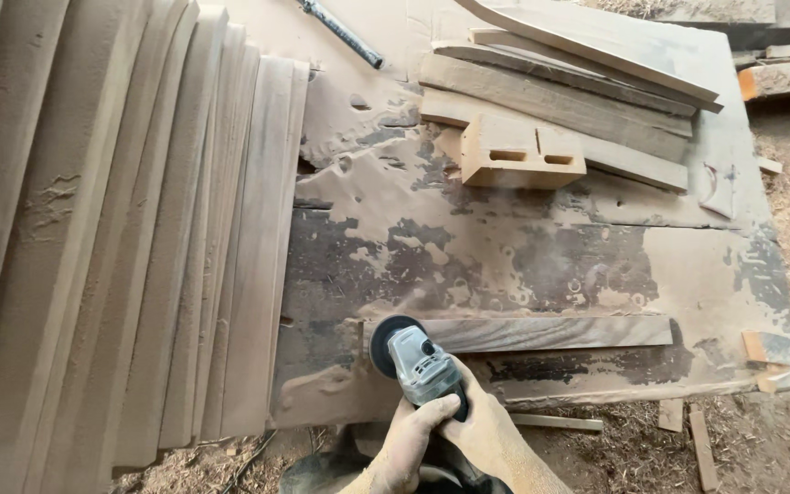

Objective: The person uses an angle grinder with a sanding disc to smooth the surface of a wooden plank on a workbench. The person moves the tool back and forth along the plank, generating sawdust, and briefly flips the plank to work on the other side.

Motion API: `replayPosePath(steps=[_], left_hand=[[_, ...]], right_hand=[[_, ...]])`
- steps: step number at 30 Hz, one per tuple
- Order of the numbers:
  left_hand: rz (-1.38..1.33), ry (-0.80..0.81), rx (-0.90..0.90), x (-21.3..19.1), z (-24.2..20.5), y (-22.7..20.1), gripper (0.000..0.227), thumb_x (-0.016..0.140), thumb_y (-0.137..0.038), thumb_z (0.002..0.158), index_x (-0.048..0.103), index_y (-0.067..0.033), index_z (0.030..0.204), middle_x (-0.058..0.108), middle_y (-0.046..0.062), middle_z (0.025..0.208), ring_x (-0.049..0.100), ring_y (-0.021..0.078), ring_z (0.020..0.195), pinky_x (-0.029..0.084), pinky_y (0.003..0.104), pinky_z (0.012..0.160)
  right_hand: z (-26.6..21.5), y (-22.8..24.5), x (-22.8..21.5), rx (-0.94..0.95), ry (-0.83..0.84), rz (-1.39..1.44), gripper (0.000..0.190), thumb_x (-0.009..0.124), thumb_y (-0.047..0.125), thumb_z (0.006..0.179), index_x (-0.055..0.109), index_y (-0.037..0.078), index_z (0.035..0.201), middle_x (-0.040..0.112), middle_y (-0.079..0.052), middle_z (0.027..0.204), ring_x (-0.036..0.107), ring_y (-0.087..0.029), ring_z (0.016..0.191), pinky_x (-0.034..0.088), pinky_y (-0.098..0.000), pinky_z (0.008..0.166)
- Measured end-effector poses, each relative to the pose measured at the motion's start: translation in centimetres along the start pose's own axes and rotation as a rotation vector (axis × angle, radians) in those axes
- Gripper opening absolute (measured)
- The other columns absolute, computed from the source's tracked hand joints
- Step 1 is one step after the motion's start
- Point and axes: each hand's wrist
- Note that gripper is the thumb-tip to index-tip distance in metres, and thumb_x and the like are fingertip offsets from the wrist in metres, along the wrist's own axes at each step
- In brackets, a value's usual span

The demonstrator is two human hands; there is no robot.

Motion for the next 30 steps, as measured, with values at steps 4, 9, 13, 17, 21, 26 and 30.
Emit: replayPosePath(steps=[4,9,13,17,21,26,30], left_hand=[[0.023,-0.005,-0.056,0.3,0.0,0.0,0.066,0.073,-0.028,0.078,0.054,-0.0100,0.140,0.067,0.011,0.130,0.063,0.0233,0.120,0.049,0.040,0.105],[0.043,-0.025,-0.144,1.0,0.3,-0.1,0.071,0.073,-0.030,0.078,0.050,-0.0130,0.143,0.065,0.012,0.134,0.062,0.0261,0.124,0.048,0.045,0.106],[0.032,-0.018,-0.166,1.3,0.3,0.2,0.068,0.073,-0.030,0.079,0.051,-0.0139,0.141,0.066,0.011,0.132,0.062,0.0264,0.122,0.049,0.045,0.106],[-0.023,0.058,-0.074,1.3,0.7,1.0,0.061,0.072,-0.026,0.080,0.055,-0.0099,0.136,0.068,0.011,0.126,0.063,0.0251,0.118,0.050,0.042,0.103],[-0.015,0.073,-0.030,1.4,1.5,2.0,0.055,0.073,-0.025,0.081,0.059,-0.0090,0.132,0.070,0.008,0.121,0.064,0.0213,0.113,0.050,0.038,0.100],[0.017,0.045,-0.110,2.1,2.5,2.7,0.054,0.074,-0.027,0.081,0.060,-0.0110,0.131,0.071,0.009,0.117,0.065,0.0214,0.103,0.052,0.038,0.093],[-0.002,0.116,-0.096,2.9,3.1,3.0,0.057,0.073,-0.026,0.081,0.060,-0.0107,0.134,0.071,0.007,0.116,0.065,0.0200,0.103,0.051,0.037,0.093]], right_hand=[[-0.2,0.3,-0.5,0.086,0.028,0.016,0.092,0.074,0.016,0.076,0.030,0.032,0.156,0.074,-0.014,0.124,0.069,-0.028,0.122,0.052,-0.0382,0.104],[-0.3,0.0,-0.9,0.139,0.034,0.032,0.093,0.073,0.015,0.077,0.030,0.034,0.156,0.073,-0.012,0.127,0.068,-0.026,0.124,0.051,-0.0373,0.107],[-0.5,-0.7,-1.1,0.125,0.000,0.040,0.093,0.073,0.014,0.075,0.031,0.035,0.156,0.072,-0.013,0.127,0.068,-0.027,0.124,0.051,-0.0378,0.106],[-0.6,-1.0,-1.4,0.148,-0.016,0.038,0.094,0.072,0.015,0.075,0.031,0.037,0.156,0.071,-0.014,0.127,0.068,-0.029,0.124,0.051,-0.0381,0.105],[-0.9,-1.2,-1.8,0.130,-0.028,0.036,0.093,0.072,0.015,0.075,0.032,0.036,0.156,0.072,-0.015,0.127,0.068,-0.029,0.124,0.051,-0.0381,0.105],[-0.9,-1.8,-2.5,0.153,-0.053,0.021,0.094,0.075,0.019,0.076,0.030,0.035,0.156,0.072,-0.016,0.126,0.068,-0.030,0.125,0.051,-0.0379,0.106],[-1.0,-3.0,-3.2,0.135,-0.077,0.078,0.097,0.075,0.016,0.074,0.032,0.036,0.160,0.072,-0.013,0.128,0.068,-0.027,0.125,0.050,-0.0374,0.106]])
Point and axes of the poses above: each hand's wrist, its own z-axis towards the middle knuckle, its own x-axis out of the palm, y = z × x
